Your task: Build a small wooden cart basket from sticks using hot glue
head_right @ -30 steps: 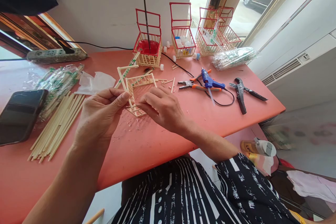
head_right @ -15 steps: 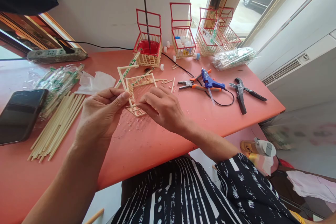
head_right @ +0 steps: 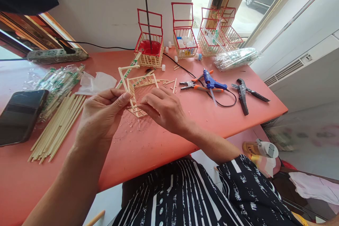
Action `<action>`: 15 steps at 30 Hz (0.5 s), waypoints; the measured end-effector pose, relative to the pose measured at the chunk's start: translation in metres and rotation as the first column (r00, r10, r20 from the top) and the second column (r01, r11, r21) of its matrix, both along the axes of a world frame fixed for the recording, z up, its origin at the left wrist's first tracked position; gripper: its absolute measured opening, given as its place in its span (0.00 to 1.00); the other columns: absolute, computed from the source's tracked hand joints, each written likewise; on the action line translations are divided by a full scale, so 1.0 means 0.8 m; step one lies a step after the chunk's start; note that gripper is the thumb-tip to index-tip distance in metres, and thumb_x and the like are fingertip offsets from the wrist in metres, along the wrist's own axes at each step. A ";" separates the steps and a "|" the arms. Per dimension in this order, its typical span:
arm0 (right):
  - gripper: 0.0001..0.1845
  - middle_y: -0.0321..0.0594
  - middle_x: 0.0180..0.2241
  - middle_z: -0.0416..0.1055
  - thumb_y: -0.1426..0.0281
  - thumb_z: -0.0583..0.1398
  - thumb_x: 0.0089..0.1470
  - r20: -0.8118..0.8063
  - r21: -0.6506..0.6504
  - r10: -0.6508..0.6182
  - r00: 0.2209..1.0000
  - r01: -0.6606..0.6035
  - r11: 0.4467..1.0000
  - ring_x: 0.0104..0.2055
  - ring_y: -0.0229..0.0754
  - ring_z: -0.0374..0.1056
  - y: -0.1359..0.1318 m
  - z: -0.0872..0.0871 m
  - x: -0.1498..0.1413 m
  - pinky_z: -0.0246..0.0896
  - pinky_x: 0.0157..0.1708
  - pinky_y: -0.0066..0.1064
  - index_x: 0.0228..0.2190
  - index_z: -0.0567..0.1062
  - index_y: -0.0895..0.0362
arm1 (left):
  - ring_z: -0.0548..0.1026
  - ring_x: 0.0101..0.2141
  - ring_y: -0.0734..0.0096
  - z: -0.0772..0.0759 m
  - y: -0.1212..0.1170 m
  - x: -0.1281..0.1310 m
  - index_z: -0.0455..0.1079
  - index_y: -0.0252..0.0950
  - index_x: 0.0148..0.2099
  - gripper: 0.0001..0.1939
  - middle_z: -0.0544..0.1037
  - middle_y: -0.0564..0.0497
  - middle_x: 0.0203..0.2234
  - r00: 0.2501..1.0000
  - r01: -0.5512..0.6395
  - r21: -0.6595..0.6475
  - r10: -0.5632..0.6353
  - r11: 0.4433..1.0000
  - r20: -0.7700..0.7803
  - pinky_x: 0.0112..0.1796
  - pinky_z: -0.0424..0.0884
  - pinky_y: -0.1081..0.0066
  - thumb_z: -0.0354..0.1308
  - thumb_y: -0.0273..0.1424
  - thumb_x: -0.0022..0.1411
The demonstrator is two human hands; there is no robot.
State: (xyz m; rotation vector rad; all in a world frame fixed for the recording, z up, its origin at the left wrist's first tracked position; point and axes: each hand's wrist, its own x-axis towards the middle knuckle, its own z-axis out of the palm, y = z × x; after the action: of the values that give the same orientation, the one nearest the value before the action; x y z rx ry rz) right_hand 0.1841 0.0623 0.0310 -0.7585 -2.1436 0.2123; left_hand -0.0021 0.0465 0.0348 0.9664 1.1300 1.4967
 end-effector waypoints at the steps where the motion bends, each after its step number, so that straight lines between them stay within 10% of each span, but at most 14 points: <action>1: 0.15 0.36 0.30 0.69 0.64 0.58 0.73 -0.003 0.007 0.003 1.000 -0.003 1.000 0.35 0.41 0.62 0.000 0.000 0.000 0.58 0.40 0.35 0.31 0.72 0.55 | 0.72 0.25 0.78 0.000 0.000 0.000 0.79 0.37 0.29 0.15 0.76 0.55 0.22 1.000 0.001 0.002 -0.001 1.000 0.002 0.32 0.71 0.74 0.81 0.37 0.46; 15: 0.15 0.37 0.30 0.70 0.65 0.58 0.73 -0.018 0.009 0.015 1.000 -0.015 1.000 0.35 0.41 0.63 0.000 0.001 0.000 0.58 0.41 0.35 0.32 0.73 0.55 | 0.72 0.26 0.76 -0.001 0.000 0.000 0.79 0.38 0.29 0.15 0.75 0.55 0.22 1.000 0.009 0.005 -0.009 1.000 -0.008 0.32 0.72 0.73 0.80 0.38 0.46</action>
State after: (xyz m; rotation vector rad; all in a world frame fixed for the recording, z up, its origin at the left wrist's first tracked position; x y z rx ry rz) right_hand 0.1844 0.0626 0.0315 -0.7331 -2.1323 0.2165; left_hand -0.0021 0.0464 0.0341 0.9807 1.1271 1.4896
